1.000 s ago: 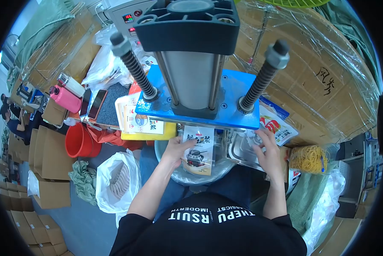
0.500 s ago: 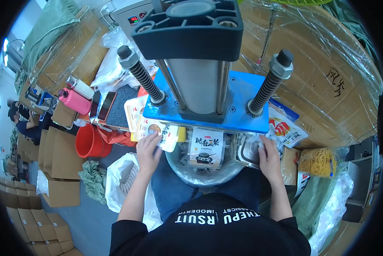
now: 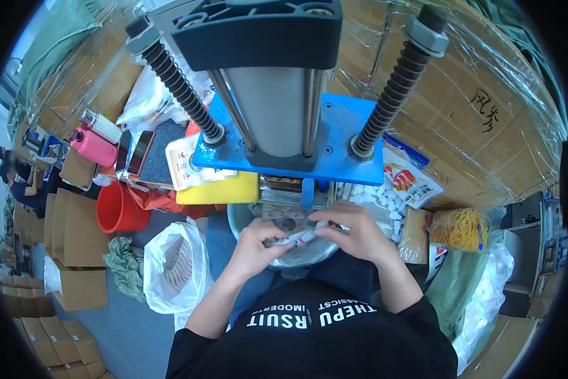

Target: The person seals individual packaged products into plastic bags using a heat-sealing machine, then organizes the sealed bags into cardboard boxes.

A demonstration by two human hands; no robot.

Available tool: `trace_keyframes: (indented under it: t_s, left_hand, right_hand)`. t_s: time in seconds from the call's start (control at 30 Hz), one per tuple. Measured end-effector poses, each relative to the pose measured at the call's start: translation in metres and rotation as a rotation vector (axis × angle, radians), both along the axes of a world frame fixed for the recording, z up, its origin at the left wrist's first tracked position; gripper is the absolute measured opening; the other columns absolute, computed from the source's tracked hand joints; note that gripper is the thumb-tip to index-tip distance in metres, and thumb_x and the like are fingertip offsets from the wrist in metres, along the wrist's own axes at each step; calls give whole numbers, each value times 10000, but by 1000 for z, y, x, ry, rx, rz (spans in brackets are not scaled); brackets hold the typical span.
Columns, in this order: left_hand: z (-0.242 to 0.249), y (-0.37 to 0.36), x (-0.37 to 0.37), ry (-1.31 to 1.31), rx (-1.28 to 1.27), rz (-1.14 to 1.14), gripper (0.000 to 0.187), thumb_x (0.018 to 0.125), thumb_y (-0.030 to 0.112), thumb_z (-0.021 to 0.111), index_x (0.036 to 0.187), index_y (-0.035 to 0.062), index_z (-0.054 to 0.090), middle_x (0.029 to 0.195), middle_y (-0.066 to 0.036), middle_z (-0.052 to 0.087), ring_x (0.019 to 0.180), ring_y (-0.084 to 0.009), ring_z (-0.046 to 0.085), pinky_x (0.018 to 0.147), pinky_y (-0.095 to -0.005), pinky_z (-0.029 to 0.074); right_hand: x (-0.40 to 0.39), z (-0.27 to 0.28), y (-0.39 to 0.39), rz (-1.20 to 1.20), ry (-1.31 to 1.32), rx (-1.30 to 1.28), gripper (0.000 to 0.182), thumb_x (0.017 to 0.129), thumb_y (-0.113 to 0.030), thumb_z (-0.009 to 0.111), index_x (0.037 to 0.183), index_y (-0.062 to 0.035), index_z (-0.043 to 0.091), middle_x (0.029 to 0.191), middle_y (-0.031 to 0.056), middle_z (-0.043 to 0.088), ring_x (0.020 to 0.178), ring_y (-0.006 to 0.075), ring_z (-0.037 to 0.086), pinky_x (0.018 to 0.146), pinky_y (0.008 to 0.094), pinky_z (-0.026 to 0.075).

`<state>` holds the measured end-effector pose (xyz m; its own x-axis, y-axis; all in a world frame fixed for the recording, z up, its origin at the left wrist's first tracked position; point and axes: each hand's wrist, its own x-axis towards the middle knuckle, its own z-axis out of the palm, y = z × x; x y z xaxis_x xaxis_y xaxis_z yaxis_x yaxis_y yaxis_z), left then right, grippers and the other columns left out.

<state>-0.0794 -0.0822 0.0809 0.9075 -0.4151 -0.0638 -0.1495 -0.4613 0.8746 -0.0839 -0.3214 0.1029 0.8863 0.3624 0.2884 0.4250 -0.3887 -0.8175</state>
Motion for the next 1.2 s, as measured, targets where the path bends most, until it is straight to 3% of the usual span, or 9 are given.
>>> trace_keyframes:
  t_s: [0.1,0.33,0.6,0.67,0.73,0.83,0.9,1.03,1.2]
  left_hand:
    - [-11,1,-11,565,-377,10,180,818,118,740,942,-9,711,823,-41,691,750,-77,601,641,-228,471]
    - [-51,-6,24,721,-627,268,231,828,41,697,1022,-79,657,952,-133,697,814,-171,678,737,-298,548]
    - [-71,-14,56,718,-735,358,195,827,39,699,1000,-47,674,960,-136,706,849,-191,687,775,-322,543]
    - [-52,-9,58,669,-675,356,157,855,93,685,976,-7,688,903,-97,710,774,-154,675,704,-311,539]
    - [-15,11,75,398,92,229,140,878,146,656,938,24,691,792,-62,697,658,-133,634,631,-301,516]
    - [-27,84,101,-670,459,398,294,828,187,659,1089,54,629,1021,-144,657,916,-284,619,809,-417,476]
    - [-61,89,72,-920,733,235,358,797,179,671,1133,78,604,1182,-131,611,1100,-326,544,946,-463,390]
    - [-66,98,48,-712,435,242,378,669,60,681,1044,83,643,1111,-95,643,1039,-303,572,909,-423,407]
    - [-43,81,63,-707,294,406,217,678,-19,690,886,22,644,841,-124,620,800,-306,586,712,-375,455]
  right_hand:
    - [-10,-6,13,-78,243,138,235,804,-92,722,1032,-41,692,923,95,677,703,163,603,667,289,491]
    - [-22,-36,-13,-336,395,210,379,859,-37,637,1231,-27,571,925,58,637,678,67,559,599,212,465]
    - [-30,-57,-58,-718,84,-454,269,791,-29,652,1057,-49,622,1057,135,530,824,328,601,743,397,489]
    - [-28,-63,-57,-711,70,-431,262,791,-29,652,1051,-42,621,1045,142,538,824,335,605,738,399,491]
    - [-23,-65,-54,-696,53,-394,255,792,-30,651,1045,-35,620,1033,148,547,823,342,609,733,402,493]
    - [-23,-56,-51,-652,42,-267,235,828,-17,609,1063,-24,600,927,145,569,746,306,618,646,366,498]
    - [-26,-57,-53,-683,120,-193,224,839,-1,594,1062,-21,599,910,124,574,710,246,600,625,325,482]
    - [-27,-72,-54,-662,134,164,149,893,-2,558,1030,-15,617,807,11,569,620,84,501,546,236,383]
    - [-24,-43,-34,-432,334,476,194,903,0,551,1086,-5,614,775,23,601,613,95,541,562,226,428]
